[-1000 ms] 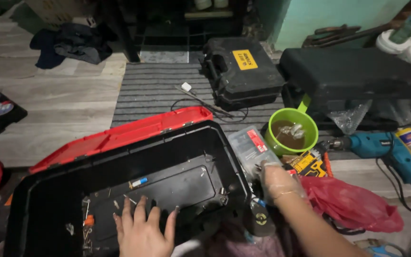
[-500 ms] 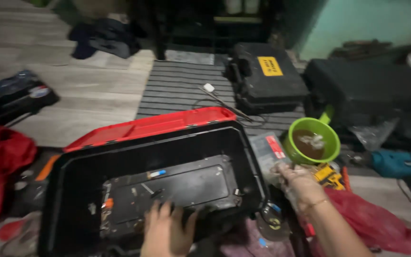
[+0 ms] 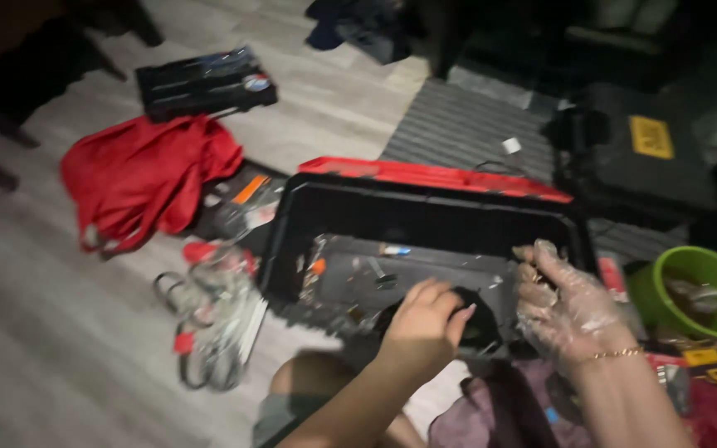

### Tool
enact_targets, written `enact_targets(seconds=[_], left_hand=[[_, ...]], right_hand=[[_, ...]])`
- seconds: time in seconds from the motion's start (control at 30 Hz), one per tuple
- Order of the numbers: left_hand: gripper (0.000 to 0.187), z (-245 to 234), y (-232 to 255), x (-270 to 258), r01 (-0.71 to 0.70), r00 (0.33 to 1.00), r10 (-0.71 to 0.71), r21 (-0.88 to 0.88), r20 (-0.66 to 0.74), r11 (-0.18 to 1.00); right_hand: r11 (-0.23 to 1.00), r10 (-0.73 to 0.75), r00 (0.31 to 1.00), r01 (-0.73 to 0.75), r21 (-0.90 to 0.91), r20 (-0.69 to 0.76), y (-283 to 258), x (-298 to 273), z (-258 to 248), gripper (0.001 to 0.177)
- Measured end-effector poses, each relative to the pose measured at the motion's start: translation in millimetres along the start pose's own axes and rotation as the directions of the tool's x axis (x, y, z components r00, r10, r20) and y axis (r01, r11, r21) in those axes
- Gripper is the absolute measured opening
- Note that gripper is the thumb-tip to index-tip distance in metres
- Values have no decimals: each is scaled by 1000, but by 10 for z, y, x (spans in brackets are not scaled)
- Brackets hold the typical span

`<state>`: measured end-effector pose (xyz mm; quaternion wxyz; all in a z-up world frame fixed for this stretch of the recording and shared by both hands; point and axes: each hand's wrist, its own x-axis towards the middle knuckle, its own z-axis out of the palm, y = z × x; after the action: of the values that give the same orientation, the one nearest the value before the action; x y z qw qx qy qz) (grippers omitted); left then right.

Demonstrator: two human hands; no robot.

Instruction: Organizing various tools and drill bits into a red toolbox and then wiping the interior clean with a cloth.

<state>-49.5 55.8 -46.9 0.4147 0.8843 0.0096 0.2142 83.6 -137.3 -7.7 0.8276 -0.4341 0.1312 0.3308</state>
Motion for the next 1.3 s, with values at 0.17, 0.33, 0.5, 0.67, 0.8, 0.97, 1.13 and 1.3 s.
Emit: enact_targets(seconds=[0.17,0.33,0.5,0.67,0.8,0.97,1.13,1.3], left_hand=[[17,-393,-264,-144,-211,970,222,117,-95,970],[33,-1150,-772,-73,-108,904,218,296,-367,949],[32,-1538,-1334,-428,169,818,-45,165,-574,972],[37,-1341,-1426,-171,202,848,-167,16,-502,979],[46,-1294,-1674,183,314,817,-174,170,-550,934],[55,-1358,-1425,320,433,716,-397,-81,-574,898],[51,-1416,-1388,331,304,730,-280,-72,-623,950],[57,-1383,-1406,357,347,723,-363,-145,-588,927]], right_hand=[[998,67,996,-66,21,-55,24,-272,256,25],[997,82,995,-82,7,-58,-59,-371,122,21],[949,85,994,-60,-310,66,113,-479,1099,29],[845,184,968,-65,-530,174,728,239,2363,29],[674,319,785,205,-709,531,1354,1202,3182,11],[22,446,713,596,-802,542,1790,2209,3771,16],[-574,586,745,659,-486,318,2314,3074,3779,32],[-647,688,697,715,-264,204,2839,3696,3679,59]])
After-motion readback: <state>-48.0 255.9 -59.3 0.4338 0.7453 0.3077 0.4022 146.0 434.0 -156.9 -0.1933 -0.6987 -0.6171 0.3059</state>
